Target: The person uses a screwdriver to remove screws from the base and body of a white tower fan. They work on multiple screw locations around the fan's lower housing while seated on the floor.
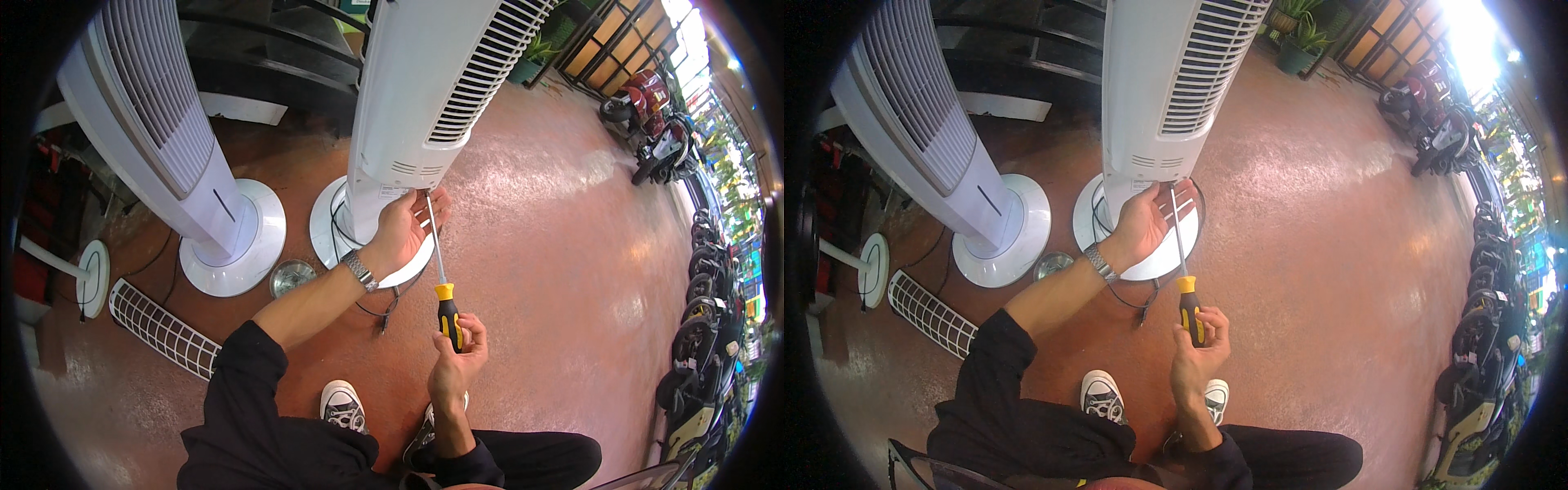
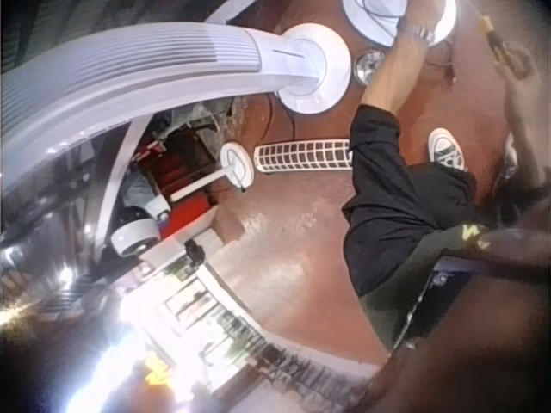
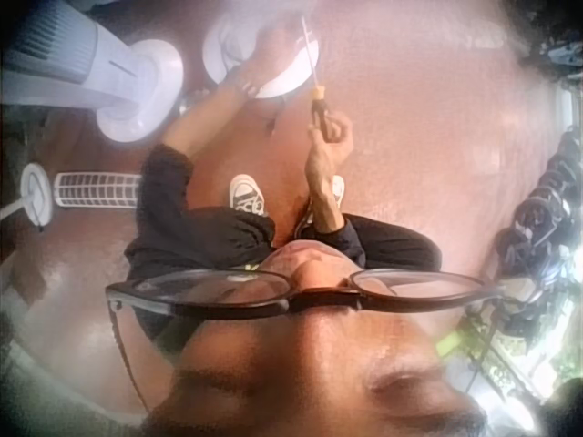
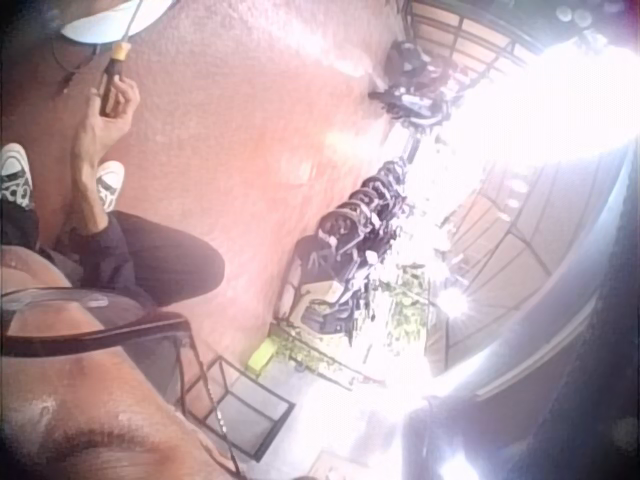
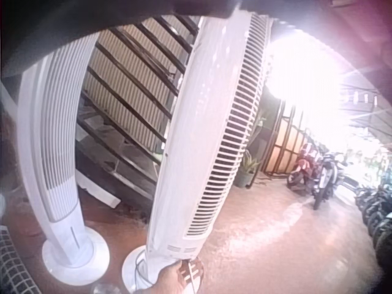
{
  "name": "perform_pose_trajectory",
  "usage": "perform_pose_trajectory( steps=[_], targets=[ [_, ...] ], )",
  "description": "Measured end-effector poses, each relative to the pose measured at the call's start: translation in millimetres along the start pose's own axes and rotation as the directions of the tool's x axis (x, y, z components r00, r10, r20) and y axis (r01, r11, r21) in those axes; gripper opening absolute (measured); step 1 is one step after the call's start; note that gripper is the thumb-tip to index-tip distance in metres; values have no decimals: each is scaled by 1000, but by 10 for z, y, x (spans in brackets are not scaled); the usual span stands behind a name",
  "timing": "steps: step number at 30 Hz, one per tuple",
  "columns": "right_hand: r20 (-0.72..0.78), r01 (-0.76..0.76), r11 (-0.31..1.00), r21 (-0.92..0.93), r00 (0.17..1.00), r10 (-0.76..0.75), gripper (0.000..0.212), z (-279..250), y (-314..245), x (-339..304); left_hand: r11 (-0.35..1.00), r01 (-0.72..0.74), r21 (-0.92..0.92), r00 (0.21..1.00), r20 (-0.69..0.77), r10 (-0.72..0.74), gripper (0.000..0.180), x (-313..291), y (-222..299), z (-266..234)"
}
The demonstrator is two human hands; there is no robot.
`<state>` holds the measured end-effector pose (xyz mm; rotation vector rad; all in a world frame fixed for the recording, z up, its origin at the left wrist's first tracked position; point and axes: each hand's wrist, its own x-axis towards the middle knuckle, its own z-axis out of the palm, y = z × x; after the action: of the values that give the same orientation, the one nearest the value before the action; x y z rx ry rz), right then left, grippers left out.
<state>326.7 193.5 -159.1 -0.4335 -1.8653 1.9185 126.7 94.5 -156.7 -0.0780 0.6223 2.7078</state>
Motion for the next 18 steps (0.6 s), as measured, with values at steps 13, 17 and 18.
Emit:
perform_pose_trajectory(
  steps=[13,17,18],
  targets=[
    [-21,-190,906,379,977,214,26,-508,40,427,967,-66,247,963,-239,127,20,-23,95,-792],
    [-78,-156,890,428,975,208,23,-632,2,483,279,15,960,969,-83,233,24,-817,649,-1490],
    [-99,-181,886,427,964,245,24,-587,12,490,50,79,996,980,-86,177,26,-1041,790,-1656]
  ],
)
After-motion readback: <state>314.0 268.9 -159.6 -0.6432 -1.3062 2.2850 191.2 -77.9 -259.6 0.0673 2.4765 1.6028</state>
